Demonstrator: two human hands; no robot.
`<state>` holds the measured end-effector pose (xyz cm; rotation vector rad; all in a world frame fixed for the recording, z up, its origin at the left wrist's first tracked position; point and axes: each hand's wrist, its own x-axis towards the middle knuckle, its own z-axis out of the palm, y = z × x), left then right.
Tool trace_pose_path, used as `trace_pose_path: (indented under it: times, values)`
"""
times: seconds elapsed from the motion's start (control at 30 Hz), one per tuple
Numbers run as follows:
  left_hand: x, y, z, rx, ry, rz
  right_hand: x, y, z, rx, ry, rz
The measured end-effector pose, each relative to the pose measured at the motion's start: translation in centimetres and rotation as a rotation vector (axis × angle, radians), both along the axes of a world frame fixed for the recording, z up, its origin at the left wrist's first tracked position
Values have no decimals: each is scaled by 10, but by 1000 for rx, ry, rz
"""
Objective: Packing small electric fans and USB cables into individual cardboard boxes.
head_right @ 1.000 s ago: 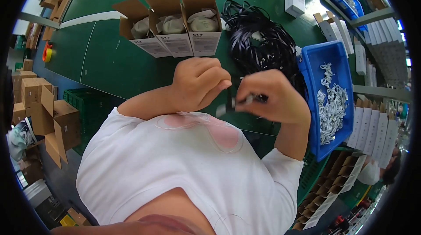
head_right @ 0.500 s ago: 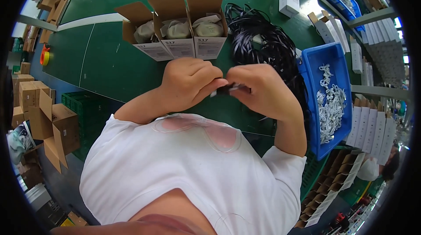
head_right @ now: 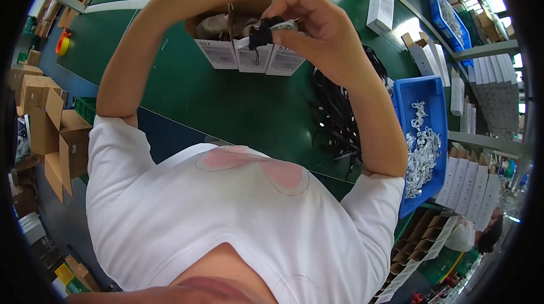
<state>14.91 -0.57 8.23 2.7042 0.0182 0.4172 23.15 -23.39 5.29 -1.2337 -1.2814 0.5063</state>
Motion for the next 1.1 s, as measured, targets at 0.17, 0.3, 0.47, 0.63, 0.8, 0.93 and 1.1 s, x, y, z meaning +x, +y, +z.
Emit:
trace_pose_path:
  times: [0.17,0.3,0.47,0.63,0.8,0.93,1.1]
  values:
    - [33,2,15,273,483,-448,-7,18,-5,-96,-198,-104]
    - [17,-20,19,498,498,-426,-11,20,-9,-114,-365,-179]
    - [13,-18,9,512,360,-381,-19,21,-10,-52,-694,-313]
    - [15,-16,11,480,341,-398,-26,28,1,-220,-1234,-344]
    - [12,-15,10,423,311,-401,-31,31,2,-318,-1501,-310]
    - [10,-14,4,370,286,-398,-36,19,9,-213,-1231,-345]
    - [10,-15,1,317,279,-426,-36,26,-8,-157,-1353,-322]
